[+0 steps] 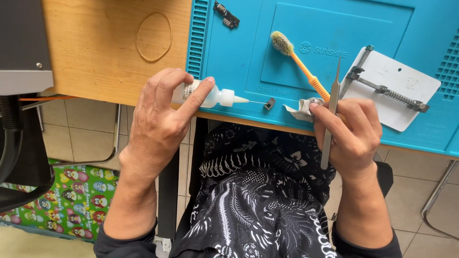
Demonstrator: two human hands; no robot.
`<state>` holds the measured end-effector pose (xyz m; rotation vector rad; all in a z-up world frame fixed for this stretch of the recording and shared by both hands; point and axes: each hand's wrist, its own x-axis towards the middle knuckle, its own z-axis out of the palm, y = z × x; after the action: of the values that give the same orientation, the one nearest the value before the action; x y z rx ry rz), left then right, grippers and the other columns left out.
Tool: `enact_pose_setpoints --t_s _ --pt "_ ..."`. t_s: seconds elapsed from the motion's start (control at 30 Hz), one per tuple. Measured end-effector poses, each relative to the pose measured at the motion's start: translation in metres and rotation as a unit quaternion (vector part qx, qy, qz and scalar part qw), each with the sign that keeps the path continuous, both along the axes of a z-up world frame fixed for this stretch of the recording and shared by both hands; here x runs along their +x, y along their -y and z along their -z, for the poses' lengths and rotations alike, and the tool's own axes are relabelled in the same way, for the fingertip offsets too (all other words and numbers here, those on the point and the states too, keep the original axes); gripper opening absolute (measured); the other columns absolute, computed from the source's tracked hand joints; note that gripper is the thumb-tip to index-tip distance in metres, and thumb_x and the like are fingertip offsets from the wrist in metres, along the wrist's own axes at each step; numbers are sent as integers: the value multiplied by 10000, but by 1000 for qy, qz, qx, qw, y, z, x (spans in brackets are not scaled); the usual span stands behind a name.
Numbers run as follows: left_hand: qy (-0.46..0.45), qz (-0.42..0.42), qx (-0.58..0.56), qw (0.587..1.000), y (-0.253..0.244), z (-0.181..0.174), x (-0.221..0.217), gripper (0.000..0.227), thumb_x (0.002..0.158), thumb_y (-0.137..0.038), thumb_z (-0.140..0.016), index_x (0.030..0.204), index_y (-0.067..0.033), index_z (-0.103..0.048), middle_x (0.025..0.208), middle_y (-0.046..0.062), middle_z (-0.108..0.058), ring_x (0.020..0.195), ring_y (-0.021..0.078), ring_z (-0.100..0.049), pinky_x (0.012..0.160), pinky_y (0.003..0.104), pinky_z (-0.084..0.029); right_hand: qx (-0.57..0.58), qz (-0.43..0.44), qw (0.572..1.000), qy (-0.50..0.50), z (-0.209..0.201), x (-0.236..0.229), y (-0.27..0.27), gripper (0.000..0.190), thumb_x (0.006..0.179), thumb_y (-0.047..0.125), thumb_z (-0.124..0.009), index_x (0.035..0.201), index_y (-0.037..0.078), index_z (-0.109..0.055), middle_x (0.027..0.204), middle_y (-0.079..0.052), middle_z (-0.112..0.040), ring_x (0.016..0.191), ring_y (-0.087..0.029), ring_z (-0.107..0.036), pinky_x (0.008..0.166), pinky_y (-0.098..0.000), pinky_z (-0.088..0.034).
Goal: The person cleans a small electronic component using a toothbrush, tweezers, and a cleaning solution. They scrub the component, wipe it with a cloth, and apply liquid from a bottle to the cloth before wiping the component again.
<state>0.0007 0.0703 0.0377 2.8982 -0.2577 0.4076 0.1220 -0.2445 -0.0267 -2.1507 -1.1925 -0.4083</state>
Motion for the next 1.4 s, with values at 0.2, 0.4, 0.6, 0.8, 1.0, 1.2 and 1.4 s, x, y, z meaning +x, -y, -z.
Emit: enact_pose_setpoints --t_s 0.2,0.4,0.6,0.8,1.0,1.2,1.4 --pt "3 1 11 1000 1 -1 1 374 1055 132 -676 1364 -75 -641 1200 166 -523 1103 327 -594 982 462 -549 1 2 1000 -1 -1 0 -1 229 981 -205 -825 1049 12 -797 930 -141 -651 799 -316 -527 756 -415 -489" --pt "9 7 18 1000 5 -1 4 362 1061 117 -679 1360 -84 -648 1197 156 -524 1106 317 -595 970 450 -554 0 1 1000 -2 -1 0 -1 235 979 -209 -821 1053 13 -797 936 -138 -650 808 -320 -525 752 -418 -494" --pt "14 6 24 1000 8 -5 4 367 1048 122 -713 1343 -88 -662 1188 154 -527 1095 315 -600 957 443 -554 2 1 1000 0 -2 0 -2 216 990 -194 -822 1049 12 -796 917 -134 -634 798 -318 -524 740 -415 -488" --pt "-7 -8 21 1000 7 -3 -5 352 1074 77 -680 1376 -103 -656 1225 153 -526 1132 330 -594 980 455 -533 2 -2 1000 1 -1 1 -2 216 989 -193 -832 1050 12 -796 926 -137 -650 798 -317 -536 746 -416 -488" --pt "-6 -14 15 1000 7 -2 -8 361 1067 97 -687 1369 -99 -666 1234 156 -520 1138 332 -590 988 454 -535 3 0 1000 3 -1 0 -2 223 987 -201 -831 1048 11 -798 919 -136 -640 793 -318 -531 744 -416 -487" --pt "40 -74 -100 991 -13 11 -19 305 1081 27 -730 1370 -16 -641 1285 219 -506 1205 402 -591 1083 513 -530 5 -11 1000 0 -9 0 -5 161 1000 -144 -820 1040 9 -791 907 -138 -659 800 -320 -558 766 -432 -444" --pt "148 -233 -287 917 -30 37 -13 442 1090 -228 -714 1367 32 -488 1340 205 -569 1248 372 -620 1087 454 -554 -62 -144 987 32 -28 7 -41 149 1053 22 -707 1202 14 -700 1007 -142 -697 853 -281 -648 736 -412 -484"
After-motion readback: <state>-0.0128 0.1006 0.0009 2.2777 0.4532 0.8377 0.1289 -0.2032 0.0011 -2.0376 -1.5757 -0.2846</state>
